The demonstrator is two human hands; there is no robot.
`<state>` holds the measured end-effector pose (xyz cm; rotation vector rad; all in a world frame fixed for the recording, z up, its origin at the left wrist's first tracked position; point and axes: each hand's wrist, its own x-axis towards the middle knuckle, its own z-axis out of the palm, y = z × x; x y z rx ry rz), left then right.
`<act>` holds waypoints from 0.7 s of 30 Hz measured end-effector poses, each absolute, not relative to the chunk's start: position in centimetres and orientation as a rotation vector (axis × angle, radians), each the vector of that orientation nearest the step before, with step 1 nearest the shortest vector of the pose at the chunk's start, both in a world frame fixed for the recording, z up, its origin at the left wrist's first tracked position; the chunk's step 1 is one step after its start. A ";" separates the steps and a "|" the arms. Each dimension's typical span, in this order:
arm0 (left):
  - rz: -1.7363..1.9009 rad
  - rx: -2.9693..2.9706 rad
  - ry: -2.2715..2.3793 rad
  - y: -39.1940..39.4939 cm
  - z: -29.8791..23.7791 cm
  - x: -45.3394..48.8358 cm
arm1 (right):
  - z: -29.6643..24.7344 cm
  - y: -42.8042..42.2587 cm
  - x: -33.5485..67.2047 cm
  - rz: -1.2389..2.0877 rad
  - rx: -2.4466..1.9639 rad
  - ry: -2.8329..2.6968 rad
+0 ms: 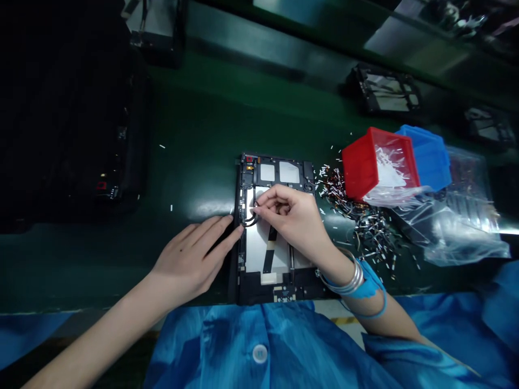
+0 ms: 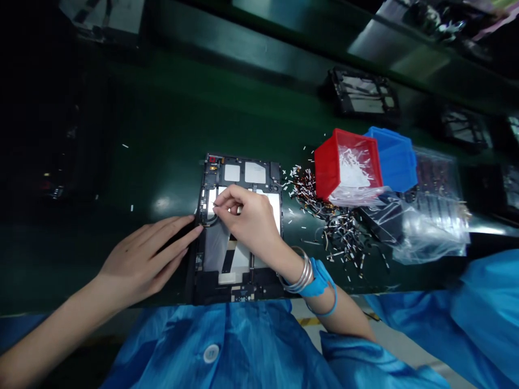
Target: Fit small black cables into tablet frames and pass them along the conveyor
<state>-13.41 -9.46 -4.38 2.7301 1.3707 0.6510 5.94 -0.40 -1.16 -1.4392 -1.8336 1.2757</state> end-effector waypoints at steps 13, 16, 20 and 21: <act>0.708 2.669 1.378 -9.0 -4.4 -13.5 | -0.5 2.5 6.8 1.328 -1.377 -2.081; 0.711 2.718 1.361 -9.0 -4.5 -13.7 | -0.4 2.7 7.0 1.329 -1.376 -2.140; 0.691 2.774 1.363 -9.1 -4.6 -13.9 | -0.3 2.8 7.0 1.341 -1.355 -2.179; 0.682 2.765 1.367 -9.1 -4.6 -14.0 | -0.3 2.8 7.0 1.334 -1.358 -2.180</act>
